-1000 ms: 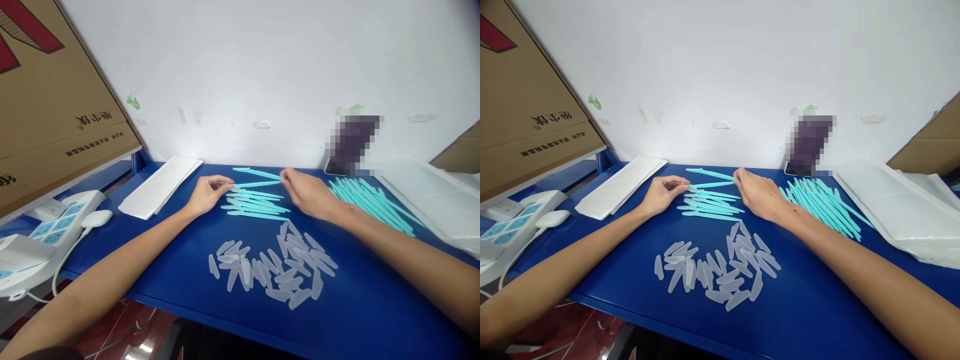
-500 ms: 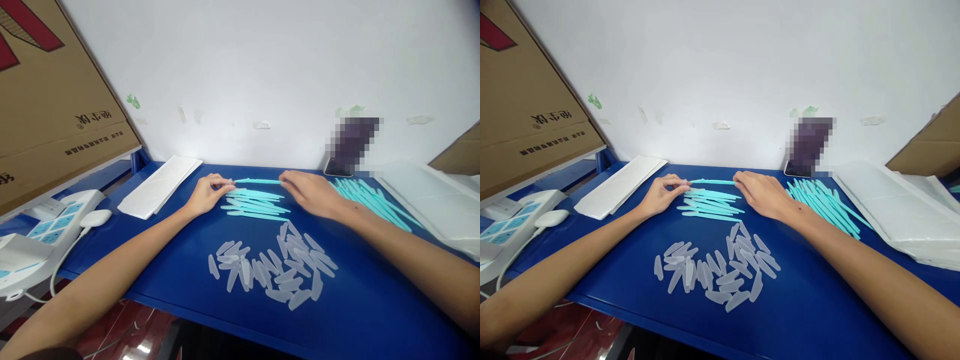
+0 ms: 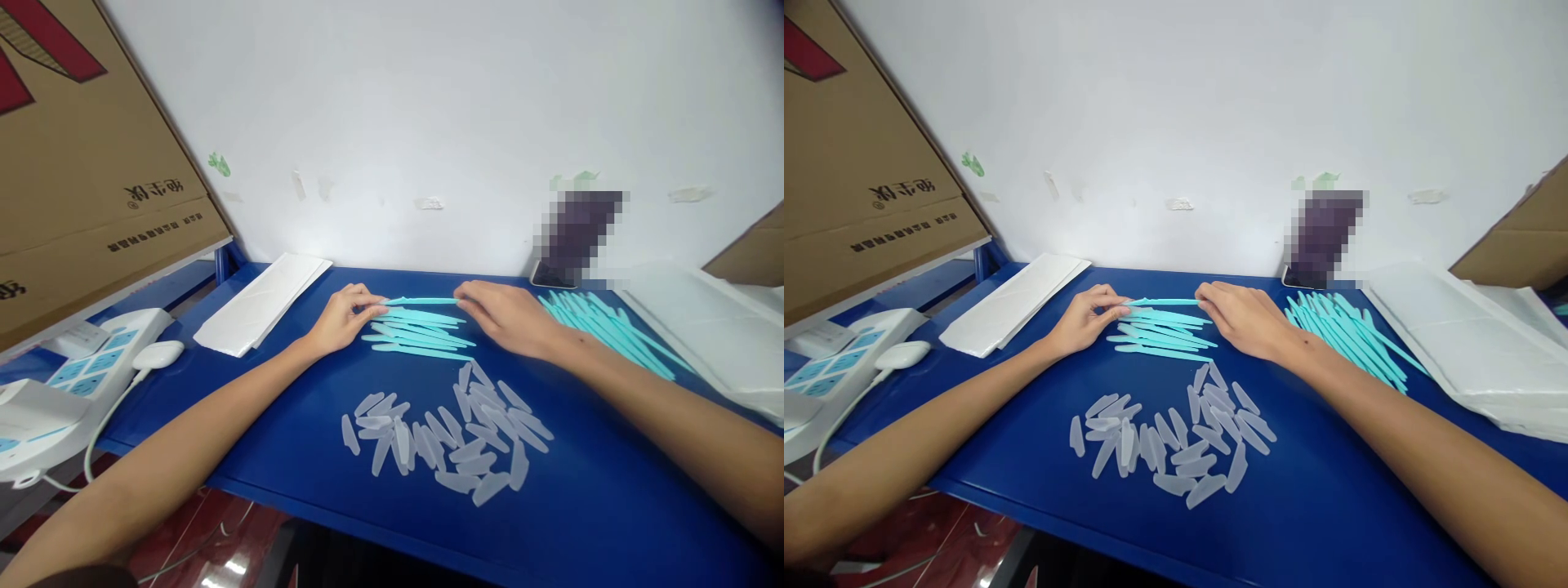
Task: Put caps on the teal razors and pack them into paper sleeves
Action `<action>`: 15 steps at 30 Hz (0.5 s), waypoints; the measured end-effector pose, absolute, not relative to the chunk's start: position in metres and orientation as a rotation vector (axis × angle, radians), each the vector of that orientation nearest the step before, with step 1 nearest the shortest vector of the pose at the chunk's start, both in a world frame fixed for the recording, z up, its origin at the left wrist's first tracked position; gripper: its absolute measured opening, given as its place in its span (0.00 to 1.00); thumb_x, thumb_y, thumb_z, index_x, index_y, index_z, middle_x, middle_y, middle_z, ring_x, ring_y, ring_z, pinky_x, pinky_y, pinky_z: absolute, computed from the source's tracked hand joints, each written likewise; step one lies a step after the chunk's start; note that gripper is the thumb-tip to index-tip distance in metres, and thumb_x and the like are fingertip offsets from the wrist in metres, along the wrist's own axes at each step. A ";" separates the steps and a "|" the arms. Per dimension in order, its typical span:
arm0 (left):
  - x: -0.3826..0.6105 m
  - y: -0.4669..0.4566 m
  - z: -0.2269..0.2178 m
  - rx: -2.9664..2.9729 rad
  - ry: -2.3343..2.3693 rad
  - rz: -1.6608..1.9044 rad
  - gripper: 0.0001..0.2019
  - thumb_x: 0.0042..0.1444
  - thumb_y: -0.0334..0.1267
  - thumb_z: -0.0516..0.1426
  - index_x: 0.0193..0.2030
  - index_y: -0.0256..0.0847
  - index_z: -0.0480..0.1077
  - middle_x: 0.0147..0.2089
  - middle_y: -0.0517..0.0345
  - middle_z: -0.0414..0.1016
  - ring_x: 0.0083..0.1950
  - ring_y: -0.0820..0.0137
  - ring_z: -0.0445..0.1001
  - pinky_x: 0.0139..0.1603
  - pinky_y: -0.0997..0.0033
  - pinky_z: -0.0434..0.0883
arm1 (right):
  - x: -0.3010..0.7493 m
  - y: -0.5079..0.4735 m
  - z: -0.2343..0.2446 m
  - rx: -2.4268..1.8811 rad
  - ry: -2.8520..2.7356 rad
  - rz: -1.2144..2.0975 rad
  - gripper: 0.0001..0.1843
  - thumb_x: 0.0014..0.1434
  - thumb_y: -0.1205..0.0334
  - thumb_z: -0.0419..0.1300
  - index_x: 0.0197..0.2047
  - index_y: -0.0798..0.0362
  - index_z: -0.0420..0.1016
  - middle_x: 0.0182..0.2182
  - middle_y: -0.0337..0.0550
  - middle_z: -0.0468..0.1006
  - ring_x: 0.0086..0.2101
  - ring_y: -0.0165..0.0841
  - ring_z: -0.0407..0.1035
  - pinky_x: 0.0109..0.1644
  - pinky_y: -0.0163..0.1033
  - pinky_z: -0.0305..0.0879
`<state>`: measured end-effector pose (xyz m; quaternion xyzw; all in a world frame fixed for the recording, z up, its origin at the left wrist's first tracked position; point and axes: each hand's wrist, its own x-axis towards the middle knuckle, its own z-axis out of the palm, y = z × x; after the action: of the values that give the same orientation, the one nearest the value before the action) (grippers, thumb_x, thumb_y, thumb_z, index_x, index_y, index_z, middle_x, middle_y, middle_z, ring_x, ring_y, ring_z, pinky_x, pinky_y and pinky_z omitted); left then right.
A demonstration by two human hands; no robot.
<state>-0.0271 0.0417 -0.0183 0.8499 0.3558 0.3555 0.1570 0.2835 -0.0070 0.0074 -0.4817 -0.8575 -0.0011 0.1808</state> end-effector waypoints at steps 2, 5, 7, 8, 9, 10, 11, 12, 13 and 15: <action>-0.025 0.038 -0.017 2.467 1.007 0.998 0.20 0.66 0.56 0.56 0.45 0.45 0.83 0.36 0.53 0.76 0.39 0.63 0.70 0.44 0.62 0.66 | 0.280 -0.009 0.007 -1.345 -2.425 0.006 0.17 0.73 0.53 0.43 0.47 0.50 0.69 0.42 0.47 0.79 0.37 0.38 0.71 0.36 0.41 0.59; -0.022 0.034 -0.014 2.520 0.961 0.992 0.19 0.68 0.54 0.54 0.47 0.45 0.82 0.37 0.53 0.75 0.40 0.63 0.70 0.45 0.62 0.67 | 0.273 -0.012 0.007 -1.319 -2.427 0.005 0.16 0.73 0.55 0.43 0.45 0.50 0.70 0.40 0.46 0.79 0.36 0.37 0.71 0.36 0.41 0.59; -0.021 0.033 -0.013 2.572 0.954 0.980 0.19 0.69 0.52 0.54 0.48 0.46 0.82 0.38 0.53 0.74 0.40 0.63 0.69 0.46 0.62 0.67 | 0.269 -0.013 0.008 -1.315 -2.441 0.001 0.16 0.73 0.55 0.44 0.45 0.50 0.71 0.40 0.46 0.79 0.36 0.37 0.71 0.35 0.41 0.58; -0.021 0.034 -0.013 2.607 0.958 0.962 0.19 0.69 0.52 0.54 0.48 0.45 0.82 0.38 0.52 0.74 0.41 0.63 0.69 0.46 0.62 0.67 | 0.268 -0.014 0.008 -1.323 -2.455 -0.001 0.16 0.72 0.55 0.45 0.45 0.50 0.71 0.40 0.46 0.79 0.36 0.37 0.71 0.35 0.41 0.58; -0.022 0.035 -0.014 2.644 0.962 0.931 0.19 0.69 0.53 0.54 0.49 0.45 0.82 0.39 0.52 0.73 0.41 0.62 0.68 0.47 0.61 0.67 | 0.267 -0.014 0.009 -1.339 -2.469 -0.001 0.16 0.72 0.55 0.45 0.45 0.49 0.72 0.41 0.46 0.80 0.37 0.37 0.72 0.35 0.41 0.58; -0.023 0.036 -0.014 2.679 0.963 0.887 0.19 0.68 0.53 0.54 0.49 0.45 0.82 0.40 0.51 0.73 0.42 0.62 0.68 0.48 0.61 0.67 | 0.267 -0.015 0.009 -1.360 -2.484 -0.002 0.16 0.72 0.55 0.46 0.45 0.49 0.73 0.42 0.46 0.80 0.37 0.37 0.72 0.35 0.41 0.58; -0.023 0.037 -0.014 2.703 0.965 0.845 0.19 0.68 0.53 0.55 0.50 0.44 0.81 0.42 0.51 0.73 0.44 0.61 0.67 0.49 0.60 0.67 | 0.267 -0.015 0.010 -1.381 -2.496 -0.006 0.17 0.72 0.55 0.46 0.45 0.49 0.75 0.42 0.46 0.80 0.37 0.38 0.72 0.35 0.42 0.58; -0.024 0.038 -0.015 2.715 0.970 0.813 0.19 0.67 0.54 0.55 0.52 0.44 0.80 0.43 0.50 0.72 0.45 0.60 0.67 0.50 0.60 0.67 | 0.267 -0.015 0.010 -1.399 -2.506 -0.010 0.18 0.72 0.54 0.46 0.45 0.50 0.76 0.42 0.47 0.80 0.37 0.38 0.72 0.35 0.42 0.58; -0.024 0.038 -0.015 2.718 0.979 0.793 0.19 0.67 0.53 0.56 0.53 0.45 0.80 0.44 0.50 0.72 0.46 0.60 0.67 0.51 0.59 0.67 | 0.267 -0.016 0.011 -1.410 -2.513 -0.014 0.19 0.72 0.54 0.46 0.46 0.50 0.77 0.43 0.47 0.80 0.37 0.38 0.73 0.35 0.42 0.59; -0.024 0.036 -0.015 2.715 0.998 0.789 0.19 0.67 0.53 0.56 0.56 0.46 0.77 0.46 0.50 0.71 0.48 0.59 0.67 0.52 0.59 0.68 | 0.268 -0.016 0.012 -1.418 -2.520 -0.019 0.21 0.72 0.52 0.46 0.46 0.49 0.79 0.42 0.48 0.79 0.37 0.38 0.73 0.35 0.42 0.59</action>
<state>-0.0236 0.0364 -0.0146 0.9032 0.3321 0.2624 0.0716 0.2676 -0.0158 0.0115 -0.4865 -0.8647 -0.0064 0.1245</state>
